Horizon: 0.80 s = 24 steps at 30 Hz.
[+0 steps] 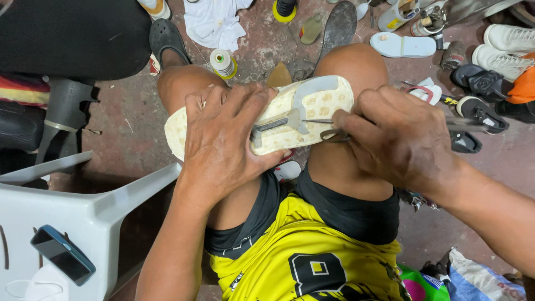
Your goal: The person sits on the floor and rubs a brown shoe sole with a small white cloth. They then pick up a white shoe sole and use a pair of scissors to cut and trim the edges of the sole.
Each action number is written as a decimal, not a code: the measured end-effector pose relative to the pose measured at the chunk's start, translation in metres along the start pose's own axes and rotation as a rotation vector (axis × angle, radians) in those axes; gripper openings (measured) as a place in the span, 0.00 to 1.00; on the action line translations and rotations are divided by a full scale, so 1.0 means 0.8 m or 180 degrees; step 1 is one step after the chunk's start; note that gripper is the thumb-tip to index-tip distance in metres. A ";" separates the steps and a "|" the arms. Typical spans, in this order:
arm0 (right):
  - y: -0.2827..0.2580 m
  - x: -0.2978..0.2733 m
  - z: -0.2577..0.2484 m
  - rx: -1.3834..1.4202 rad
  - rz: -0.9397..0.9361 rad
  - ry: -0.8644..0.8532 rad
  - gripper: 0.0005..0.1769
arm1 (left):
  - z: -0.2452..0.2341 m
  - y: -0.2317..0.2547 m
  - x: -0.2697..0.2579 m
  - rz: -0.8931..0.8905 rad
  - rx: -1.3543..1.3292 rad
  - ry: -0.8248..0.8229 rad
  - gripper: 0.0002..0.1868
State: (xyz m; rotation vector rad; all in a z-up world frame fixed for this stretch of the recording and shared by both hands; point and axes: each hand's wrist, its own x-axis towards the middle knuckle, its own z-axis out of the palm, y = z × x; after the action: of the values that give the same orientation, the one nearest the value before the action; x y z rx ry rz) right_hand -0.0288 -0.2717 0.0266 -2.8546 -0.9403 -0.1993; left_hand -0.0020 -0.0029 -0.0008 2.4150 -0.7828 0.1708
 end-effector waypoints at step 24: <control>-0.014 0.000 -0.004 0.0034 -0.0105 0.0202 0.18 | 0.000 0.001 -0.005 -0.0022 -0.0013 0.0000 0.43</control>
State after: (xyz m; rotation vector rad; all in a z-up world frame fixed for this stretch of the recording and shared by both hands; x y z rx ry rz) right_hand -0.0356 -0.2627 0.0305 -2.8068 -0.9735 -0.2855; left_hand -0.0055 -0.0013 -0.0012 2.4135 -0.7737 0.1664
